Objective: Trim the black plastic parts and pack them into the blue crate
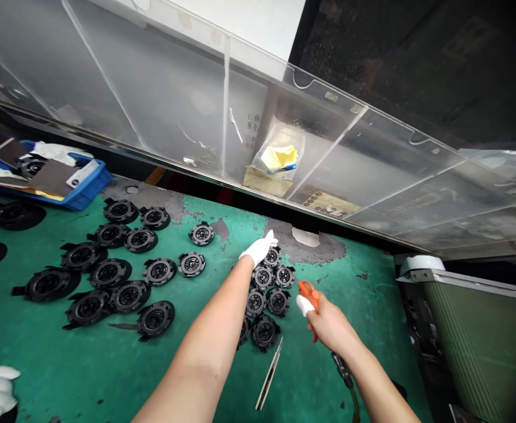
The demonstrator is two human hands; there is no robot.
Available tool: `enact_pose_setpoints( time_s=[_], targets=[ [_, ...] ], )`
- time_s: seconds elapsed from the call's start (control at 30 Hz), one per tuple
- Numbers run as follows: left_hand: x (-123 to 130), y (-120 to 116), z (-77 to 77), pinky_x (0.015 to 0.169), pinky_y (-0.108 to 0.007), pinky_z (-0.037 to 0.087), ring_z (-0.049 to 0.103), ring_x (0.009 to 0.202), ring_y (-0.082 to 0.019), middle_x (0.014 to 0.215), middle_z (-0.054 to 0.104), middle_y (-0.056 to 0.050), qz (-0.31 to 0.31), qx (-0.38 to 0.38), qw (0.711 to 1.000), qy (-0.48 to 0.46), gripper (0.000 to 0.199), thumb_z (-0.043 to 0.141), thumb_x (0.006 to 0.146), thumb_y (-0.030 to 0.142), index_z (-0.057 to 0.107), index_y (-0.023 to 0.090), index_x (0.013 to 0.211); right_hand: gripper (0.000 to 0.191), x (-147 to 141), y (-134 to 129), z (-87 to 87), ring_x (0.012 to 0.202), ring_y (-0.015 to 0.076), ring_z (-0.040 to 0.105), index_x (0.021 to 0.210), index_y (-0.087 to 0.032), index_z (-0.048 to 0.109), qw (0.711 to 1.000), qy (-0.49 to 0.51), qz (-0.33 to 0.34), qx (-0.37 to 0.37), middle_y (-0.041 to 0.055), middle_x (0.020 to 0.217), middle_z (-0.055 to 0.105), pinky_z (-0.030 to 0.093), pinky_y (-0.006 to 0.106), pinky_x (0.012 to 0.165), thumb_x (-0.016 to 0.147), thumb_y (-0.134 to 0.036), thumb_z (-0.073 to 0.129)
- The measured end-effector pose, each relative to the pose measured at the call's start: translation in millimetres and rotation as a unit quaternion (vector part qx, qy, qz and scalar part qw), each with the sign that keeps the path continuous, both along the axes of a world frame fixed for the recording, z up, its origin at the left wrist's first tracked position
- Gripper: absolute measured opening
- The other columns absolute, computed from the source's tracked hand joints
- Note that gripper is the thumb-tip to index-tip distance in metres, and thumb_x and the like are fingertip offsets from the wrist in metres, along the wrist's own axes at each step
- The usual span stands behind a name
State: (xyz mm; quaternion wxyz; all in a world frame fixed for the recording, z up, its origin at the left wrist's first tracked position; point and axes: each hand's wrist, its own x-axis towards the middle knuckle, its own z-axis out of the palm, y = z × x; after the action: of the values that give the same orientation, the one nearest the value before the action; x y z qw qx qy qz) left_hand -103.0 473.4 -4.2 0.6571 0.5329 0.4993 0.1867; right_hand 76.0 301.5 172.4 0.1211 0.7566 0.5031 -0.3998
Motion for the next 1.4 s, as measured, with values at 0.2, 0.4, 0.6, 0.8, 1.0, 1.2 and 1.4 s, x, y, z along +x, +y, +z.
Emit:
enact_pose_setpoints(
  time_s=[0.2, 0.4, 0.6, 0.8, 1.0, 1.2, 1.4],
  targets=[
    [-4, 5, 4.4, 0.117, -0.056, 0.030, 0.050, 0.133, -0.028, 0.141, 0.055, -0.013, -0.052, 0.027, 0.998, 0.004, 0.059, 0.043, 0.097, 0.063, 0.057, 0.018, 0.132, 0.034, 34, -82, 14.3, 0.055, 0.0190, 0.066, 0.123, -0.021, 0.043, 0.998, -0.012, -0.031, -0.052, 0.0032, 0.078, 0.070, 0.043, 0.028, 0.051, 0.092, -0.030, 0.035],
    [-45, 15, 18.8, 0.121, -0.057, 0.023, 0.043, 0.139, -0.028, 0.145, 0.051, -0.012, -0.142, 0.091, 0.986, 0.004, 0.043, 0.059, 0.094, 0.047, 0.061, 0.019, 0.128, 0.031, 28, -184, 9.4, 0.087, 0.0273, 0.072, 0.115, -0.028, 0.056, 0.990, 0.000, 0.065, -0.125, 0.0055, 0.089, 0.075, 0.049, 0.030, 0.071, 0.085, -0.031, 0.052],
    [-82, -18, 25.5, 0.117, -0.055, 0.032, 0.051, 0.132, -0.026, 0.139, 0.057, -0.012, -0.084, 0.114, 0.989, 0.028, 0.046, 0.049, 0.098, 0.052, 0.062, 0.018, 0.126, 0.024, -9, -168, 31.8, 0.090, 0.0287, 0.071, 0.108, -0.023, 0.050, 0.993, 0.021, 0.091, -0.075, 0.0096, 0.094, 0.074, 0.045, 0.031, 0.073, 0.091, -0.039, 0.047],
    [-120, -69, 31.9, 0.118, -0.055, 0.031, 0.048, 0.135, -0.026, 0.143, 0.054, -0.012, 0.086, 0.167, 0.979, 0.075, 0.041, 0.052, 0.099, 0.045, 0.060, 0.017, 0.128, 0.031, -34, -152, 64.2, 0.075, 0.0275, 0.068, 0.098, -0.026, 0.043, 0.997, 0.011, 0.075, -0.001, 0.0055, 0.082, 0.071, 0.037, 0.030, 0.063, 0.099, -0.053, 0.030],
    [-138, -162, 32.6, 0.117, -0.051, 0.035, 0.052, 0.132, -0.024, 0.139, 0.057, -0.013, 0.278, 0.201, 0.932, 0.120, 0.043, 0.043, 0.102, 0.045, 0.057, 0.017, 0.131, 0.020, -22, -230, 37.5, 0.088, 0.0313, 0.071, 0.104, -0.023, 0.047, 0.993, -0.002, 0.107, -0.051, 0.0117, 0.093, 0.074, 0.041, 0.031, 0.069, 0.096, -0.038, 0.039],
    [-115, -277, 18.3, 0.117, -0.047, 0.037, 0.055, 0.128, -0.022, 0.136, 0.060, -0.012, 0.328, 0.188, 0.914, 0.149, 0.045, 0.035, 0.103, 0.045, 0.057, 0.017, 0.131, 0.026, 38, -341, 54.8, 0.086, 0.0322, 0.072, 0.101, -0.024, 0.064, 0.990, -0.043, 0.055, -0.126, 0.0105, 0.091, 0.076, 0.046, 0.033, 0.069, 0.087, -0.044, 0.055],
    [-101, -354, 3.4, 0.106, -0.045, 0.050, 0.069, 0.107, -0.021, 0.119, 0.070, -0.011, 0.224, 0.119, 0.957, 0.142, 0.048, 0.033, 0.101, 0.047, 0.060, 0.015, 0.126, 0.036, 102, -429, 115.7, 0.072, 0.0318, 0.071, 0.095, -0.022, 0.071, 0.971, -0.041, -0.064, -0.226, 0.0118, 0.075, 0.074, 0.046, 0.034, 0.064, 0.087, -0.052, 0.055]
  ],
)
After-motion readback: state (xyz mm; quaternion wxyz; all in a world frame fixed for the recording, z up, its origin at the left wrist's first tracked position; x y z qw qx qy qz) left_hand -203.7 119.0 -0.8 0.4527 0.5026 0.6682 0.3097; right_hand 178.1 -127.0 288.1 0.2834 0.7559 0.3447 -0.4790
